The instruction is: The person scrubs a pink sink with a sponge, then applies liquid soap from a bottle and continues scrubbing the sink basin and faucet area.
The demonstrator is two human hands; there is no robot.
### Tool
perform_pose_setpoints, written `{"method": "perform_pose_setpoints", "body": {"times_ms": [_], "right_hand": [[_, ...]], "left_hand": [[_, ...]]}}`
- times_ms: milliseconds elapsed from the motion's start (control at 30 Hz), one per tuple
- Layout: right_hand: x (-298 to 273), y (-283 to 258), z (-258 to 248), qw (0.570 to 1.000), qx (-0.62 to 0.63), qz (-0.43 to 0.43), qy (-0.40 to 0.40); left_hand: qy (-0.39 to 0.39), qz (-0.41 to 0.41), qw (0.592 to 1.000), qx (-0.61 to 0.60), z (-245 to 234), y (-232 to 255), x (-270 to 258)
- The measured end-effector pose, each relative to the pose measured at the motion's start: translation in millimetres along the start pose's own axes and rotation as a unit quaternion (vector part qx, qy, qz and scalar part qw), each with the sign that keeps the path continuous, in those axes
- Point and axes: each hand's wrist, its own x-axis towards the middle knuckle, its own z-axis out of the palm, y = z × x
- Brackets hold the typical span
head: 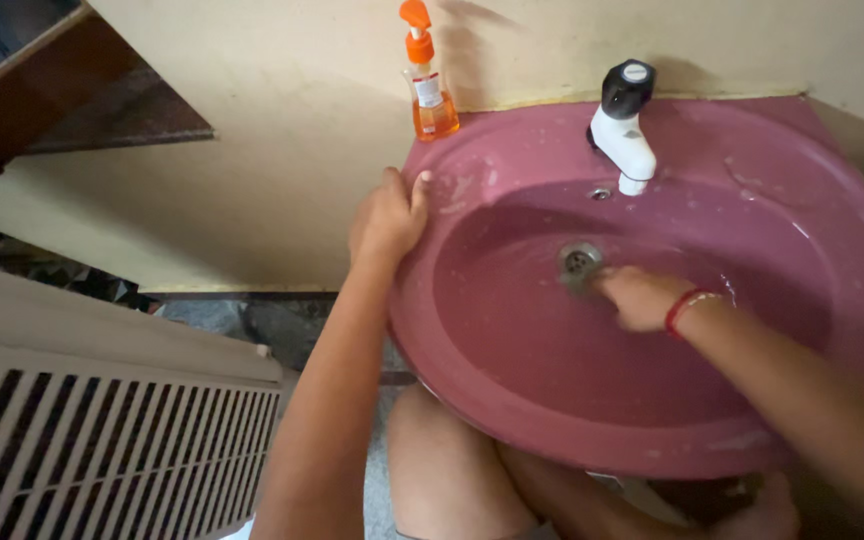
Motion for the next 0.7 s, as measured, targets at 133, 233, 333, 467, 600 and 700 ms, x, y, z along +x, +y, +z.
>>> {"method": "perform_pose_setpoints", "body": {"times_ms": [133, 233, 333, 467, 600, 700], "right_hand": [[10.3, 10.4, 20.1, 0.99, 0.123, -0.063, 0.001], [-2.0, -30.5, 40.3, 0.968, 0.163, -0.191, 0.023], [-22.6, -85.3, 33.2, 0.925, 0.252, -0.278, 0.059], [-71.7, -109.1, 3.0, 0.917, 0.246, -0.301, 0.092], [-140.1, -91.8, -7.1, 0.95, 0.168, -0.24, 0.11], [-176.5, -87.4, -0.5, 0.962, 0.169, -0.128, 0.172]], "left_hand": [[-0.006, 0.0, 1.0, 0.007, 0.7, 1.2, -3.2], [0.008, 0.019, 0.999, 0.03, 3.0, 0.8, -3.9], [0.009, 0.007, 1.0, 0.019, 7.5, -1.6, -1.2], [0.022, 0.022, 0.999, 0.02, 10.6, -4.2, 3.0], [0.037, 0.029, 0.999, 0.014, 13.4, -8.2, 6.3], [0.051, 0.04, 0.998, 0.028, 17.3, -9.7, 0.6]]}}
